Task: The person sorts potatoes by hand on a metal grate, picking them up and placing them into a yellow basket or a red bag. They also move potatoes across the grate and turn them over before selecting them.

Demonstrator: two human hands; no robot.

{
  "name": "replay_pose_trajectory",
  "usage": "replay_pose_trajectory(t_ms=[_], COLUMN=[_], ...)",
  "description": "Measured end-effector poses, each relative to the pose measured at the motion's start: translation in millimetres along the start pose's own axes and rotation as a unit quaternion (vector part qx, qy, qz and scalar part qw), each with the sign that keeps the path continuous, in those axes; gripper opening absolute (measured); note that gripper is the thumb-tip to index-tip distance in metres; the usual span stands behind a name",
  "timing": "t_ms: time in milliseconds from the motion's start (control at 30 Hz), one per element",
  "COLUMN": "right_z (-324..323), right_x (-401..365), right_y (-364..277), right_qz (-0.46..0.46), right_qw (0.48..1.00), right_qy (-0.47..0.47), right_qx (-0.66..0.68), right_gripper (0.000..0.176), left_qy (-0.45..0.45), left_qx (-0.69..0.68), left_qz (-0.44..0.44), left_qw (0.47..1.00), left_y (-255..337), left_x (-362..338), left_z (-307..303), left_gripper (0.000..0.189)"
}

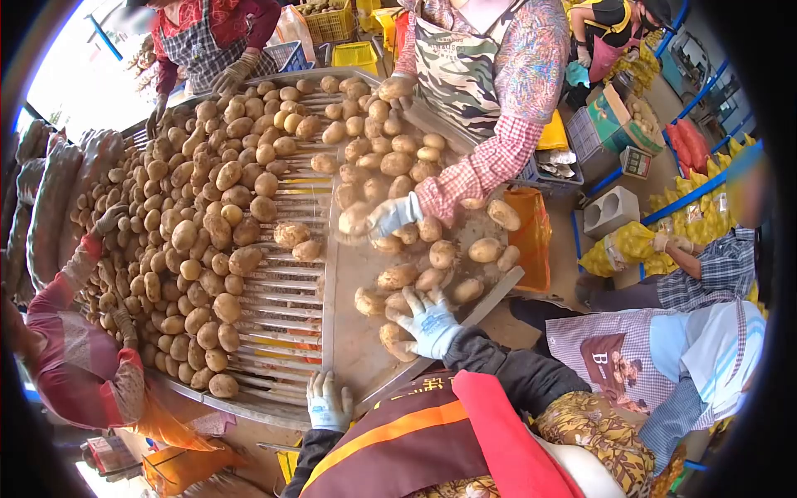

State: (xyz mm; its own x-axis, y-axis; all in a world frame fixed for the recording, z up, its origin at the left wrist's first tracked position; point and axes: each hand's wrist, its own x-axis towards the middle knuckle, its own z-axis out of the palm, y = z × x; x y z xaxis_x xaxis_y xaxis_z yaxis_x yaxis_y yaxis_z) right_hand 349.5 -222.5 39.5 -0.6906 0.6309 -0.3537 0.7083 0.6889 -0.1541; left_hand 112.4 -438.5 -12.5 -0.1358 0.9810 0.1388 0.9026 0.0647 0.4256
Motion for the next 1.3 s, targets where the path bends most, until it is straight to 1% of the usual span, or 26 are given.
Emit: replay_pose_trajectory(t_ms=[67,100,167,200,233,300,333,400,433,533,567,633,667,700,767,833,900,967,1000,1033,1067,1100,1167,1200,1233,1300], right_z=[5.1,12.5,33.4,42.3,51.7,53.5,56.1,62.4,66.2,69.5,67.9,63.3,61.6,56.8,56.7,56.9,29.7,20.3,4.2,-12.5,-25.4,-34.7,-59.2,-79.2,-79.3,-119.2], right_x=[-14.0,-20.8,-30.6,-33.3,-39.2,-46.7,-48.1,-48.1,-45.0,-27.8,-19.5,2.0,14.5,25.1,45.1,57.3,58.7,73.0,81.8,87.6,98.4,115.8,155.8,174.6,205.5,247.4], right_y=[14.2,25.7,45.3,52.2,59.3,69.8,71.8,76.3,78.0,75.0,74.7,70.6,64.7,58.7,48.5,48.0,44.5,37.8,27.9,14.6,-0.1,-13.7,-43.2,-61.6,-75.2,-114.8], right_qz=[-0.067,-0.087,-0.050,-0.045,-0.044,-0.042,-0.041,0.046,0.047,-0.001,-0.003,-0.047,-0.039,-0.037,-0.003,0.025,0.059,0.014,-0.036,-0.079,-0.109,-0.129,-0.192,-0.208,-0.194,-0.246], right_qw=[0.998,0.995,0.993,0.989,0.988,0.966,0.965,0.942,0.942,0.955,0.955,0.949,0.943,0.948,0.963,0.955,0.973,0.950,0.945,0.938,0.937,0.936,0.933,0.939,0.945,0.937], right_qy=[0.011,0.056,0.101,0.132,0.144,0.176,0.178,0.249,0.250,0.235,0.233,0.221,0.250,0.261,0.247,0.277,0.204,0.301,0.303,0.301,0.300,0.298,0.265,0.240,0.236,0.229], right_qx=[-0.008,-0.004,0.018,0.046,0.041,0.187,0.187,0.220,0.220,0.182,0.183,0.222,0.219,0.181,0.106,0.107,0.088,0.082,0.120,0.155,0.142,0.139,0.152,0.131,0.120,0.099], right_gripper=[0.067,0.063,0.059,0.058,0.059,0.060,0.060,0.060,0.060,0.056,0.056,0.055,0.054,0.053,0.052,0.051,0.051,0.051,0.052,0.053,0.057,0.057,0.062,0.065,0.066,0.066], left_qy=[-0.003,-0.003,-0.005,-0.012,-0.012,-0.004,-0.003,0.002,0.002,-0.004,-0.008,-0.009,-0.013,-0.018,-0.014,-0.012,0.017,0.055,0.076,0.094,0.136,0.176,0.231,0.234,0.247,0.274], left_qx=[-0.003,-0.005,-0.004,0.000,0.001,-0.002,-0.002,-0.004,-0.004,-0.002,-0.002,0.000,-0.003,-0.006,0.000,0.003,-0.008,-0.056,-0.042,-0.032,-0.016,-0.001,0.038,0.063,0.083,0.105], left_qz=[0.000,0.000,0.005,0.005,0.006,0.005,0.008,0.012,0.013,0.010,0.007,0.001,-0.003,-0.007,-0.008,-0.012,-0.008,-0.013,-0.030,-0.044,-0.046,-0.045,-0.073,-0.114,-0.122,-0.138], left_qw=[1.000,1.000,1.000,1.000,1.000,1.000,1.000,1.000,1.000,1.000,1.000,1.000,1.000,1.000,1.000,1.000,1.000,0.997,0.996,0.994,0.990,0.983,0.969,0.964,0.958,0.946], left_y=[-1.9,-3.0,-7.7,-8.3,-8.6,-7.9,-8.4,-8.9,-9.6,-8.7,-6.5,-4.2,-3.3,-2.5,-0.7,1.5,5.3,-5.5,-8.4,-13.7,-27.7,-45.7,-85.4,-103.3,-135.3,-180.0], left_x=[-2.2,-1.0,-2.0,-2.5,-3.0,-3.7,-3.1,-2.2,-2.1,-3.7,-2.8,-2.4,-2.3,-1.7,-1.2,-0.2,1.8,3.7,9.9,16.9,23.9,31.8,45.5,51.1,53.8,65.1], left_z=[0.7,2.6,5.8,6.3,7.1,5.9,6.9,9.4,10.8,10.0,8.0,6.3,5.9,5.4,5.0,2.5,-4.8,-10.9,-24.1,-37.6,-48.9,-62.2,-97.9,-120.5,-133.1,-169.8], left_gripper=[0.049,0.049,0.050,0.050,0.050,0.051,0.051,0.051,0.051,0.050,0.049,0.049,0.049,0.049,0.050,0.050,0.050,0.055,0.056,0.057,0.056,0.056,0.058,0.058,0.057,0.056])
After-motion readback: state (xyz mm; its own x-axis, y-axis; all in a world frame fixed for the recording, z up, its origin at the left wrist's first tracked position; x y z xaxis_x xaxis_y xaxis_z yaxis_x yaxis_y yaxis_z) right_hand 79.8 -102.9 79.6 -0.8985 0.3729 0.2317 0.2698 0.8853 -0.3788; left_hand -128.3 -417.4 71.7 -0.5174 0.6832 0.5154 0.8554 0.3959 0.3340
